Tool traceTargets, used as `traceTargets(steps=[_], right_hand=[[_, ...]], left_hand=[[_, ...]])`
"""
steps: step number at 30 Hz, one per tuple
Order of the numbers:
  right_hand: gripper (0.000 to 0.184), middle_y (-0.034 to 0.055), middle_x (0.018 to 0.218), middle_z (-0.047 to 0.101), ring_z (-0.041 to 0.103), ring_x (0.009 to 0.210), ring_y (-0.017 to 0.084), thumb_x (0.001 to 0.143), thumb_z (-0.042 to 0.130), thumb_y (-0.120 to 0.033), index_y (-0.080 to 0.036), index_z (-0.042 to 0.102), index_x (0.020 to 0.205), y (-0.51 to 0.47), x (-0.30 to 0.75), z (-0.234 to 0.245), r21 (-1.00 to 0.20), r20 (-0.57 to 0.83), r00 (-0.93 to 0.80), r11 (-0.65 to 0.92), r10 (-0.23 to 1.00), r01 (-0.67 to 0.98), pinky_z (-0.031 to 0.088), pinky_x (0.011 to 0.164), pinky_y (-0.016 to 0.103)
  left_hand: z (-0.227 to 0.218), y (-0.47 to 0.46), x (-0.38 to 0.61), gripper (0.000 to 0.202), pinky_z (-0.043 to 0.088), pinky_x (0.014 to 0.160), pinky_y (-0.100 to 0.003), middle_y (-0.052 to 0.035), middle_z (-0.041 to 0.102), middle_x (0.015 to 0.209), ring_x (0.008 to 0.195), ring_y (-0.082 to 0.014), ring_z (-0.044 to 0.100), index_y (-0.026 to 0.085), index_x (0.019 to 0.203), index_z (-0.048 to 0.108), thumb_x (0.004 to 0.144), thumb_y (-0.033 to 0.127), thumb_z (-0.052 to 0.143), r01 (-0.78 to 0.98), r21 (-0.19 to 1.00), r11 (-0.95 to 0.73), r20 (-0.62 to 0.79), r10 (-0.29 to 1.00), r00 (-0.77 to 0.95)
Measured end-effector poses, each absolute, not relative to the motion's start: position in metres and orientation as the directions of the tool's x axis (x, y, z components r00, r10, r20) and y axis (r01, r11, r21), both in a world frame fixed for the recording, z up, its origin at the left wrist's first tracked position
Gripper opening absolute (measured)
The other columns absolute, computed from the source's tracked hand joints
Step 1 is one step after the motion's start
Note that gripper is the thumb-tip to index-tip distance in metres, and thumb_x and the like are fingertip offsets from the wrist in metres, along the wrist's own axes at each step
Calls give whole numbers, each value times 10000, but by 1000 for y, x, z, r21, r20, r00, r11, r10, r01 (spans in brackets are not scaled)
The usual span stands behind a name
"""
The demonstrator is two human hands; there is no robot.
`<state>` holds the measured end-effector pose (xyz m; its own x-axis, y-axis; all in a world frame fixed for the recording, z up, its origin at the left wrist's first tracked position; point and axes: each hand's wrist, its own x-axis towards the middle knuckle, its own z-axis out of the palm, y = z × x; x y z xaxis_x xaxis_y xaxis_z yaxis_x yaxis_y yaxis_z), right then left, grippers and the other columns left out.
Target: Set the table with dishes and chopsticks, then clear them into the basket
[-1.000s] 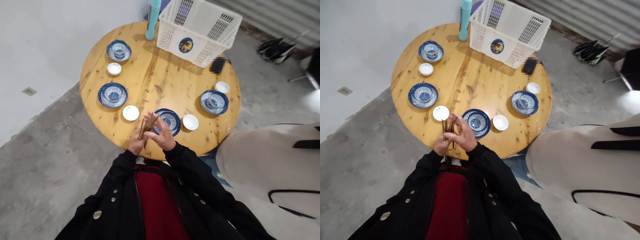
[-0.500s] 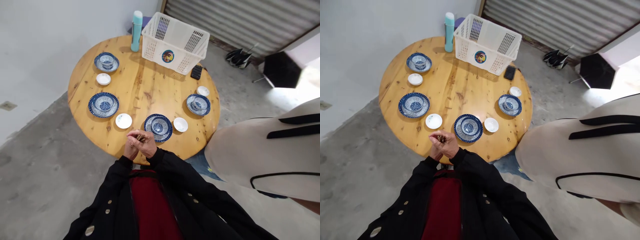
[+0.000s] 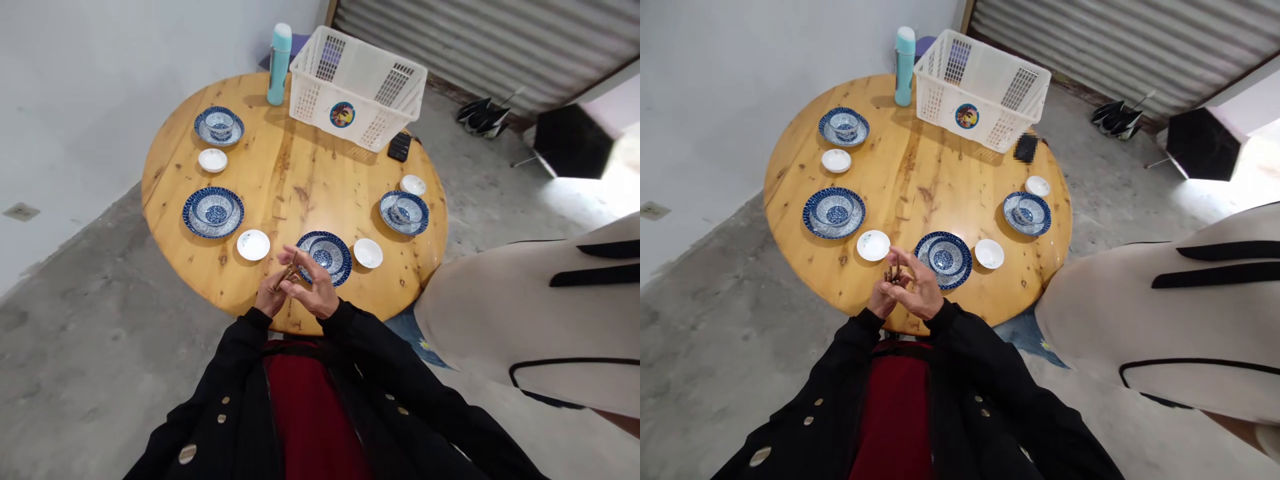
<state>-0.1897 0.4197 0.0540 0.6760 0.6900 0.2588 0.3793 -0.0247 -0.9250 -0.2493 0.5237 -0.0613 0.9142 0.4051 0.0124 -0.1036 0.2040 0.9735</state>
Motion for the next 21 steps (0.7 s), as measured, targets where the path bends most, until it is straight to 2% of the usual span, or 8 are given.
traceTargets(steps=[3,7,10,13,15,18,21], right_hand=[[743,173,1393,613,619,1253,309,874,681,-542,-213,443,1496,404,-186,48,-899,267,692,-86,671,430,496,1063,531],[822,199,1462,547,593,1295,326,905,624,-590,-207,327,1568,392,-193,35,-890,242,721,-148,649,432,473,1087,560],[914,211,1552,439,479,1412,353,913,611,-583,-216,168,1624,385,-195,30,-825,333,747,-205,576,526,409,1137,592],[1040,231,1609,323,336,1493,401,863,656,-597,-205,80,1636,370,-190,26,-641,467,732,-380,497,667,320,1174,639],[1103,258,1606,290,297,1497,436,826,679,-610,-176,63,1631,353,-187,22,-487,524,708,-515,474,705,293,1164,664],[1148,306,1576,281,273,1483,482,802,662,-646,-113,48,1613,316,-185,12,-313,523,729,-695,442,647,259,1134,701],[1107,333,1544,311,302,1458,505,822,591,-686,-83,73,1593,273,-187,4,-177,484,797,-852,361,493,213,1110,730]], left_hand=[[-63,528,-254,406,568,803,-362,-89,763,919,847,-225,707,185,889,783,816,582,739,-93,983,157,24,393,919],[-54,530,-258,440,561,754,-330,-86,746,894,795,-196,687,171,865,776,835,605,711,-40,992,117,-9,393,919],[-47,530,-258,477,572,754,-337,-80,732,836,786,-195,684,165,862,771,816,637,715,-28,992,125,-22,382,924],[-45,530,-258,500,574,769,-341,-74,719,787,785,-194,685,166,848,772,795,660,721,-23,989,145,-34,381,924],[-48,530,-259,495,571,776,-344,-76,723,793,781,-193,687,164,839,769,785,655,735,-14,986,168,-53,389,920],[-52,530,-261,468,569,783,-359,-80,737,813,787,-201,694,167,851,766,781,630,753,-5,982,186,-68,383,921],[-55,531,-263,432,564,804,-372,-83,741,814,829,-221,705,173,840,755,797,603,750,0,984,178,-66,364,929]])
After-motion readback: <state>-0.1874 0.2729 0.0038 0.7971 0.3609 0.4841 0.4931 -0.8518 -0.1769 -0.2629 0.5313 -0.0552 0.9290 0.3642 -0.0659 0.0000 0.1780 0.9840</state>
